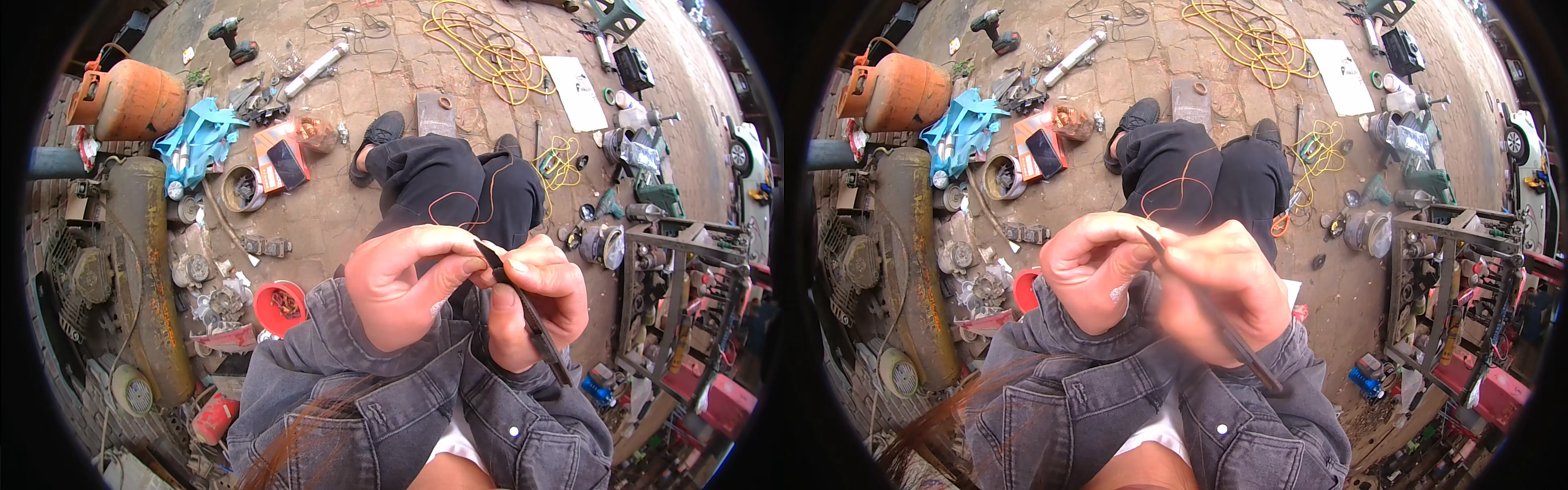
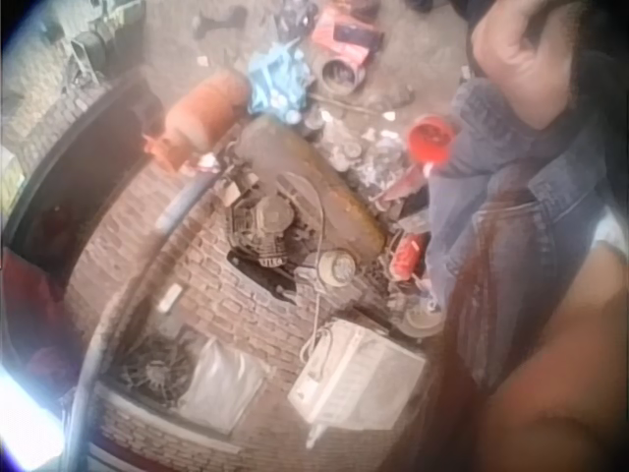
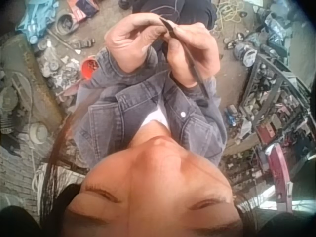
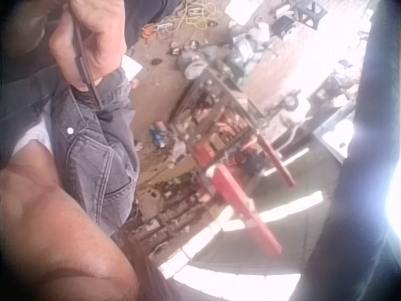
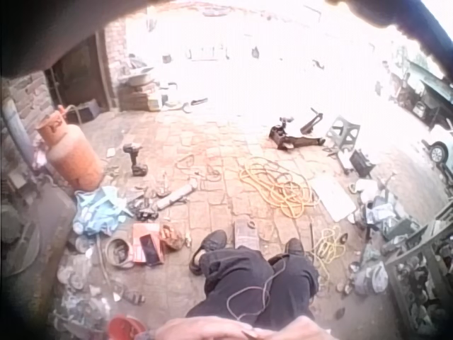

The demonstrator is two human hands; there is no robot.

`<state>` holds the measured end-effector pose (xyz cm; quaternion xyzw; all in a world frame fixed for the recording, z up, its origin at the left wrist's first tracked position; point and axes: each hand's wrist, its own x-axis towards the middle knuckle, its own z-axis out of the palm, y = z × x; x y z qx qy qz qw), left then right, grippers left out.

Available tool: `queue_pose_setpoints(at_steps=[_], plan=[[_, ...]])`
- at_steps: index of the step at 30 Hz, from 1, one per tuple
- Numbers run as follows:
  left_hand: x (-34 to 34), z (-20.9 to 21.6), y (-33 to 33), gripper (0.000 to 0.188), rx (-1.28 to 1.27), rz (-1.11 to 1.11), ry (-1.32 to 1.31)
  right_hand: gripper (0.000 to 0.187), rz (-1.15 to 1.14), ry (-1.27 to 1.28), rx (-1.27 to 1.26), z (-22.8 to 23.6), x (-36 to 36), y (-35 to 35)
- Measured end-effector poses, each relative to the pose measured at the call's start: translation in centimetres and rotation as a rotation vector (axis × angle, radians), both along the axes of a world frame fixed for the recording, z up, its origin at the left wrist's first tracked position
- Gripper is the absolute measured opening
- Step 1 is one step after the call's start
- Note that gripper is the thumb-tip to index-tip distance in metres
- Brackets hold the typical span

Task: The person strips the insulation from a red wire using pliers, then twists the exposed strands. The person repeats the stripping and twisting process on a second wire. The workspace is cluttered with tools and parts.

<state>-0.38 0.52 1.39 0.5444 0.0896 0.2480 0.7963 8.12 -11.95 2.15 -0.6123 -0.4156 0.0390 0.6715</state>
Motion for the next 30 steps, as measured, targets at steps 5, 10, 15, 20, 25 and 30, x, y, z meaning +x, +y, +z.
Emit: queue_pose_setpoints(at_steps=[5,10,15,20,25,30], plan=[[0.1,-0.1,-0.1,0.011,0.007,0.022,-0.001,0.043,-0.002,0.0,-0.009,-0.1,0.0,0.0],[0.1,-0.2,-0.2,0.011,-0.014,0.038,-0.006,0.043,-0.023,-0.01,-0.031,-0.1,-0.1,0.0],[0.4,-0.6,-0.6,0.012,-0.058,0.066,-0.062,0.019,-0.143,-0.004,-0.001,-0.5,-0.8,0.8],[0.0,-0.7,-1.3,0.018,-0.181,0.114,0.057,0.02,-0.127,0.059,0.003,-0.4,-1.1,0.8],[0.2,-1.1,-2.2,0.018,-0.141,0.177,0.016,0.019,-0.149,0.023,0.017,-0.5,-1.2,1.2],[0.5,-1.1,-3.0,0.02,-0.193,0.234,-0.003,0.018,-0.134,0.016,0.014,-0.6,-1.2,1.4]])
